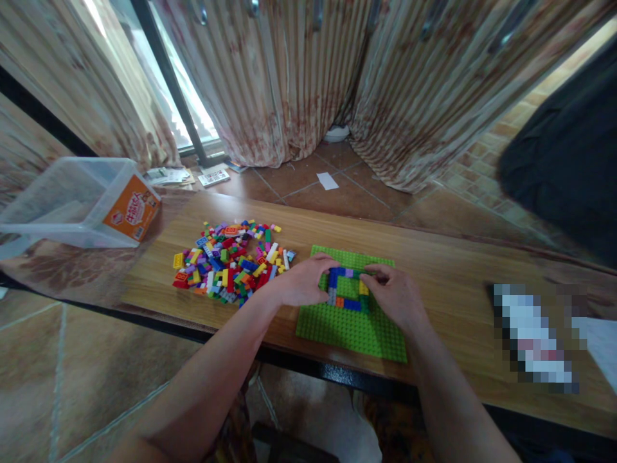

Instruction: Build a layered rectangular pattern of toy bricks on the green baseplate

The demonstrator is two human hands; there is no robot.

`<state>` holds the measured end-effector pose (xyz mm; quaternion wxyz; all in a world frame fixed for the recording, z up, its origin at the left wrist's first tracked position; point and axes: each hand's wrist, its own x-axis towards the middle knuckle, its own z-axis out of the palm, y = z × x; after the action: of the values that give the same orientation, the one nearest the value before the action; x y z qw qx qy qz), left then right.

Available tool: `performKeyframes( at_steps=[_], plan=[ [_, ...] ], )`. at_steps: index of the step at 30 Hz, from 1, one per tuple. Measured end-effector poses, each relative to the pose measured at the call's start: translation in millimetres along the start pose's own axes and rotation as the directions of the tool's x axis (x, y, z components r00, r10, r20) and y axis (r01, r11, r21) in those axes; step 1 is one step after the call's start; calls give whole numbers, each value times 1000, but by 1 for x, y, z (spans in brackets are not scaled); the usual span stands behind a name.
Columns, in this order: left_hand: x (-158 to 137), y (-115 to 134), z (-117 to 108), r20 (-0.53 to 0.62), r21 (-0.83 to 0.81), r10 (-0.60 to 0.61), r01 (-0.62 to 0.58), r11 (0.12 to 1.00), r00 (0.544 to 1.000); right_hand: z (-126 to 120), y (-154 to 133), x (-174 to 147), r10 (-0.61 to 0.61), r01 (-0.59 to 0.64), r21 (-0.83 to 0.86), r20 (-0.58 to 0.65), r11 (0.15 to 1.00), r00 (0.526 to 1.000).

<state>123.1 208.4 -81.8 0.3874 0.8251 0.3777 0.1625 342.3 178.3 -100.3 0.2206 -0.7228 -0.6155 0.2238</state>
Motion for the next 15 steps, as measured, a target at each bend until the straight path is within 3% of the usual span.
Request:
performKeyframes(
  at_steps=[15],
  plan=[
    [-1,1,4,-26,-28,1,-2,1000,1000,2,2,1,5,-5,11,-3,1000,1000]
  ],
)
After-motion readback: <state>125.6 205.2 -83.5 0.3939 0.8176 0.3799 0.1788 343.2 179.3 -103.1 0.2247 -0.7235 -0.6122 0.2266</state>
